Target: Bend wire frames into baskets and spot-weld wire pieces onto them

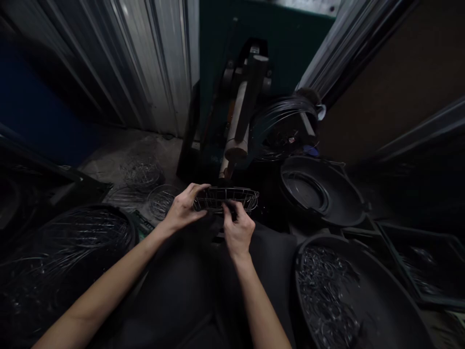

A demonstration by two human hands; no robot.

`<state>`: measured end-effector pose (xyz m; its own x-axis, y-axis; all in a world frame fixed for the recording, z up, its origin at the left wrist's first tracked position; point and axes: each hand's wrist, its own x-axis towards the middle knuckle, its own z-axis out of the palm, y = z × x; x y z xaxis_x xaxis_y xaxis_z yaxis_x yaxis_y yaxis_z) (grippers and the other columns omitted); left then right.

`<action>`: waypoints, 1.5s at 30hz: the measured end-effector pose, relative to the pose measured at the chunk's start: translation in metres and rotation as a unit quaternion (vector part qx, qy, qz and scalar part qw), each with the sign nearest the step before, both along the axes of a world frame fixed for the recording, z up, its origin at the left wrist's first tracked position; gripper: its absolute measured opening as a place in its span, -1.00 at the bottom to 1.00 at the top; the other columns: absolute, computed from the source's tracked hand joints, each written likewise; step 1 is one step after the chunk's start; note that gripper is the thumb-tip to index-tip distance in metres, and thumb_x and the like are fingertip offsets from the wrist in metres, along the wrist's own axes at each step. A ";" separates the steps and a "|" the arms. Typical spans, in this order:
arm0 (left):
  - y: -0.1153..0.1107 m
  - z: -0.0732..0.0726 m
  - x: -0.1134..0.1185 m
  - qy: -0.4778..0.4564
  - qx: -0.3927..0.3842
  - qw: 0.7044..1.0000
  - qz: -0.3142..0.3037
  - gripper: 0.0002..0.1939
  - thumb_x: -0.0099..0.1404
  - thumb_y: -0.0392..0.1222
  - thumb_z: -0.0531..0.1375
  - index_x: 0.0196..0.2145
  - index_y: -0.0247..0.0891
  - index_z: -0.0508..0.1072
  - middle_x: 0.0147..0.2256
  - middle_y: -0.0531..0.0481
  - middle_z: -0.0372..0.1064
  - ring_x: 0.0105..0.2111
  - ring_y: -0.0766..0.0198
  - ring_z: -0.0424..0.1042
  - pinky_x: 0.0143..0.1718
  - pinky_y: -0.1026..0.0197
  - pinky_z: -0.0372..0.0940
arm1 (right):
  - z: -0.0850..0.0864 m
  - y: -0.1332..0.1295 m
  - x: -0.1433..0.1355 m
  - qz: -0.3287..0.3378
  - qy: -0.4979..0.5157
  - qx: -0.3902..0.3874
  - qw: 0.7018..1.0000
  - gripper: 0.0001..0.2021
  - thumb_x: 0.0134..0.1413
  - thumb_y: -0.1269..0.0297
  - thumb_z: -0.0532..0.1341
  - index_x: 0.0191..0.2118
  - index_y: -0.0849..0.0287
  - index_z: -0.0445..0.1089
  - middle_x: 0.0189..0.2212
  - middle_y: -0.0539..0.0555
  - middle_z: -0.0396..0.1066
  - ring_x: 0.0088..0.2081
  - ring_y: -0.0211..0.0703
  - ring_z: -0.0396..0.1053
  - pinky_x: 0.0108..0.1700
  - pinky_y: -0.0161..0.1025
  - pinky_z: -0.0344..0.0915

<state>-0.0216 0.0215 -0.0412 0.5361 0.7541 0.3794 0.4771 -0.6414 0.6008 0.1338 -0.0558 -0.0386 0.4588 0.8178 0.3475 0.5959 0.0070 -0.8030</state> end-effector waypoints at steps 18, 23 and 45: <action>0.027 -0.006 0.010 -0.009 0.010 1.000 0.001 -0.38 0.07 -0.35 0.23 0.09 -0.18 0.18 -0.08 -0.03 0.25 -0.08 0.18 0.34 0.02 0.06 0.28 | -0.010 0.028 0.011 -0.002 -0.002 0.003 1.000 -0.72 0.12 0.04 0.13 -0.30 0.15 0.42 -0.38 0.05 0.49 -0.36 -0.18 0.42 -0.26 -0.29 0.29; 0.028 -0.005 0.008 0.012 0.025 1.000 0.008 -0.38 0.08 -0.35 0.22 0.11 -0.19 0.17 -0.07 -0.05 0.25 -0.05 0.17 0.32 0.05 0.04 0.25 | -0.011 0.029 0.008 0.003 0.011 0.004 1.000 -0.73 0.13 0.05 0.13 -0.28 0.15 0.41 -0.37 0.04 0.49 -0.35 -0.18 0.43 -0.24 -0.29 0.31; -0.034 -0.004 0.010 0.059 -0.084 0.995 -0.014 -0.34 0.01 -0.28 0.25 0.10 -0.18 0.23 -0.08 -0.01 0.29 -0.09 0.18 0.37 -0.09 0.17 0.33 | -0.017 -0.179 0.160 -0.297 -0.049 -0.256 0.919 -0.60 -0.09 -0.04 0.18 -0.24 0.14 0.50 -0.32 0.21 0.51 -0.26 0.14 0.45 -0.20 -0.01 0.34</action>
<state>-0.0116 -0.0129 -0.0454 0.5914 0.7857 0.1814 0.5344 -0.5504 0.6415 0.2936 -0.2351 -0.0559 0.8636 0.5018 0.0499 0.4423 -0.7062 -0.5528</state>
